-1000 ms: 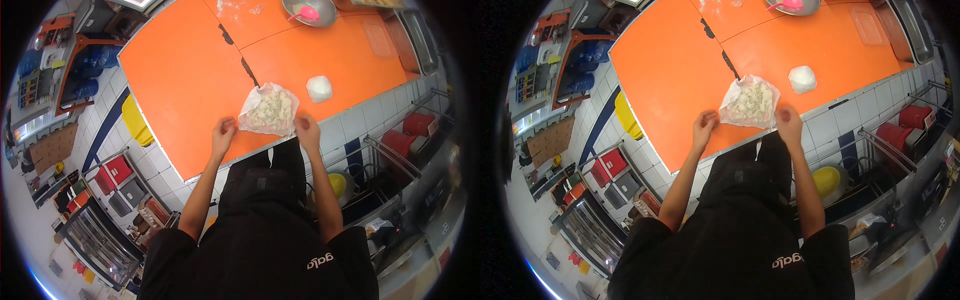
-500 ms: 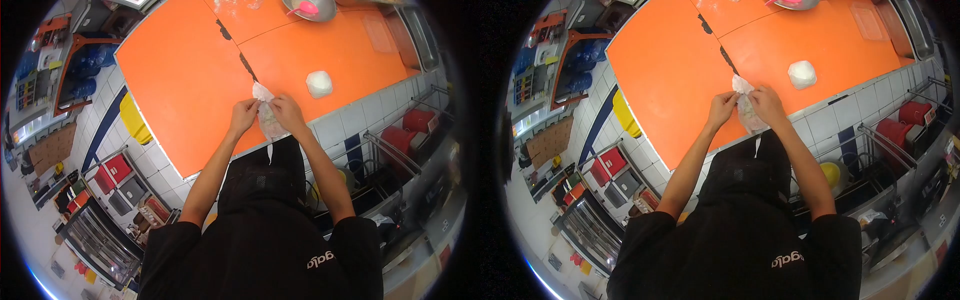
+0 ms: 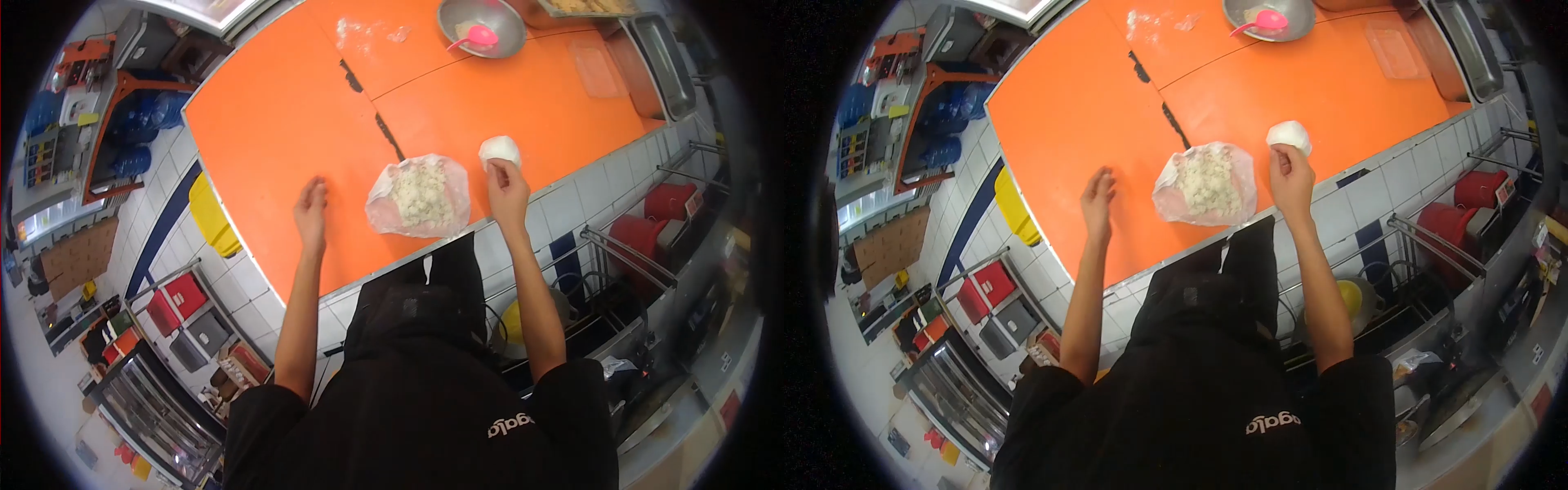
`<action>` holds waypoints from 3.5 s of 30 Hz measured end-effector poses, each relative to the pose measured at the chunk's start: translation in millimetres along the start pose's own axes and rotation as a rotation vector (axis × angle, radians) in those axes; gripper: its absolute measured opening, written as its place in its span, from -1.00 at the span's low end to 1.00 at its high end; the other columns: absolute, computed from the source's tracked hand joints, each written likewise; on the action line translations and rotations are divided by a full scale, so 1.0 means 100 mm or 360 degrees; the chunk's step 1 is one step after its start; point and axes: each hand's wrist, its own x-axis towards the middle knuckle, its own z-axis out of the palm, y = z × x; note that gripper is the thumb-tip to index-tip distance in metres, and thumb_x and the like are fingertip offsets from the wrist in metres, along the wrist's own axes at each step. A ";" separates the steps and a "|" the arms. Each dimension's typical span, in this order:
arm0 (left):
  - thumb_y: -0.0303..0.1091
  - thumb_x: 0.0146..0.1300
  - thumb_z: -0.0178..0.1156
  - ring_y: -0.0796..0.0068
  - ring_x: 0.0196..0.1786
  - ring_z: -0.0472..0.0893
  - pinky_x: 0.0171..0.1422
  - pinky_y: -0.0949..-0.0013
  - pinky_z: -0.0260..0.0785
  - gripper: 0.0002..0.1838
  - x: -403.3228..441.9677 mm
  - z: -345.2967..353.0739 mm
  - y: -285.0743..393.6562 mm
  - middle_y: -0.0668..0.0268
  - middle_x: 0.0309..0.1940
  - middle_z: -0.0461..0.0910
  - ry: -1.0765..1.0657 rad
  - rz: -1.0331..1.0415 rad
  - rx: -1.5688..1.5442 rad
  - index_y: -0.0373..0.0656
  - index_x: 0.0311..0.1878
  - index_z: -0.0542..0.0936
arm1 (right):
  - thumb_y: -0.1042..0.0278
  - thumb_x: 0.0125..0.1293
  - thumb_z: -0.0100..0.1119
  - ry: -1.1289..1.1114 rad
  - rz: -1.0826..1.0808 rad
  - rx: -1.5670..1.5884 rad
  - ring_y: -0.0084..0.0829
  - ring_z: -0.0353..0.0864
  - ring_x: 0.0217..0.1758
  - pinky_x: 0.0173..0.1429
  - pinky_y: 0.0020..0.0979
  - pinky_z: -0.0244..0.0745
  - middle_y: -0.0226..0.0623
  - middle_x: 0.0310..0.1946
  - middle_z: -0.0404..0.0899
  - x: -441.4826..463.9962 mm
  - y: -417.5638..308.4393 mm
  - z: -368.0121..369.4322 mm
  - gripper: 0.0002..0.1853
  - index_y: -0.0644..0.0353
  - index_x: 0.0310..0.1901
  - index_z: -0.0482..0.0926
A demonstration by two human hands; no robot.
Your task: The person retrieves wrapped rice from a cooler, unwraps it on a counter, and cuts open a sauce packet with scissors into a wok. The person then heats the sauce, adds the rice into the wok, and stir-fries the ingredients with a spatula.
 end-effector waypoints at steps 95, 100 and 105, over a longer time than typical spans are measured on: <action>-0.39 0.32 0.27 0.58 -0.32 0.59 -0.19 0.45 0.47 -0.85 0.03 3.22 0.22 0.34 -0.43 0.62 -0.0619 0.0454 0.0425 -0.29 -0.19 0.60 | 0.26 0.29 0.36 0.0325 -0.0092 0.0044 -0.55 0.58 -0.34 -0.25 -0.47 0.48 -0.32 -0.38 0.62 0.95 0.95 -0.98 -0.74 0.29 -0.16 0.63; -0.38 0.39 0.21 0.64 -0.30 0.56 -0.19 0.48 0.43 -0.82 -0.04 3.40 0.21 0.38 -0.36 0.65 -0.0745 0.0020 -0.0168 -0.30 -0.09 0.66 | 0.29 0.31 0.34 -0.0014 0.0288 0.0648 -0.50 0.55 -0.27 -0.17 -0.43 0.48 -0.33 -0.30 0.55 1.11 1.05 -0.82 -0.78 0.28 -0.18 0.66; -0.34 0.32 0.26 0.56 -0.36 0.63 -0.27 0.42 0.46 -0.77 -0.02 3.52 0.18 0.21 -0.42 0.70 -0.0770 0.0160 0.0381 -0.34 -0.11 0.71 | 0.25 0.33 0.25 -0.0328 -0.0181 -0.0052 -0.36 0.58 -0.26 -0.09 -0.36 0.48 -0.22 -0.32 0.58 1.08 0.71 -0.92 -0.77 0.11 -0.06 0.72</action>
